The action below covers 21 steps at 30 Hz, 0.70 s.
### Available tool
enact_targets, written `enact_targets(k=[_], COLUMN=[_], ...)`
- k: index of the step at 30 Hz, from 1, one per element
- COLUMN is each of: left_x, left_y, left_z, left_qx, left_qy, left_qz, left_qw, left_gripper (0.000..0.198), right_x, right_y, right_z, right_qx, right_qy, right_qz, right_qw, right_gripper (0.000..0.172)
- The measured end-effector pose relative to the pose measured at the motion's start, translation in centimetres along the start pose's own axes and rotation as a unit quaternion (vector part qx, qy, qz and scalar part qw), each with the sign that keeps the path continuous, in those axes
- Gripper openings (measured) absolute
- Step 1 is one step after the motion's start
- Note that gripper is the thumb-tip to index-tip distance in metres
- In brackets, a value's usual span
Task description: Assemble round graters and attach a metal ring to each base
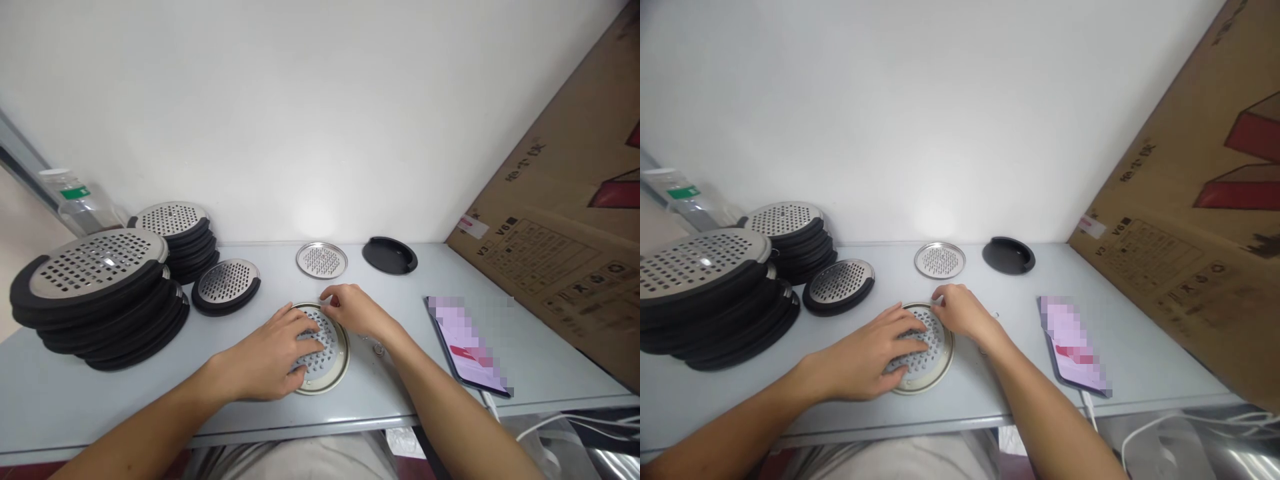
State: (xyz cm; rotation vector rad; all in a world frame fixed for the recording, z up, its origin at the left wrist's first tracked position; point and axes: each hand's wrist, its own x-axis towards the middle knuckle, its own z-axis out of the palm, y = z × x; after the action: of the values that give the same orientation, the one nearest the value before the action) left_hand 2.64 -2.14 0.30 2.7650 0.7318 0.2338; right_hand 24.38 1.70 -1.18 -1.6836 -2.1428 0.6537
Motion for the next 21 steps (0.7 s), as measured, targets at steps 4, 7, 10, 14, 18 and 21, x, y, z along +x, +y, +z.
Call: enact_targets(k=[4,7,10,14,18,21], left_x=[0.11,0.14,0.09,0.02,0.08,0.18], left_y=[0.04,0.16,0.23,0.23,0.15,0.13], left_z=[0.08,0.03,-0.03,-0.14,-0.16,0.06], left_qx=[-0.012,-0.016,-0.021,-0.037,-0.050,-0.057], left_qy=[0.006,0.007,0.004,0.000,0.004,0.010], left_qz=[0.008,0.010,0.011,0.015,0.019,0.025], left_qw=[1.000,1.000,1.000,0.999,0.999,0.998], left_gripper=[0.042,0.042,0.042,0.041,0.040,0.040], right_x=[-0.06,-0.11,-0.15,-0.19,-0.27,-0.33], right_y=[-0.10,-0.22,-0.30,-0.29,-0.47,-0.75], right_z=[-0.01,-0.09,-0.16,-0.13,-0.09,-0.10], right_qx=[0.000,-0.002,-0.004,-0.003,-0.011,-0.017], right_qy=[0.001,0.000,-0.003,-0.005,-0.005,-0.004], right_qz=[-0.003,-0.004,0.002,0.006,0.001,-0.001], right_qw=[1.000,1.000,1.000,1.000,1.000,1.000], right_gripper=[0.025,0.025,0.025,0.026,0.027,0.027])
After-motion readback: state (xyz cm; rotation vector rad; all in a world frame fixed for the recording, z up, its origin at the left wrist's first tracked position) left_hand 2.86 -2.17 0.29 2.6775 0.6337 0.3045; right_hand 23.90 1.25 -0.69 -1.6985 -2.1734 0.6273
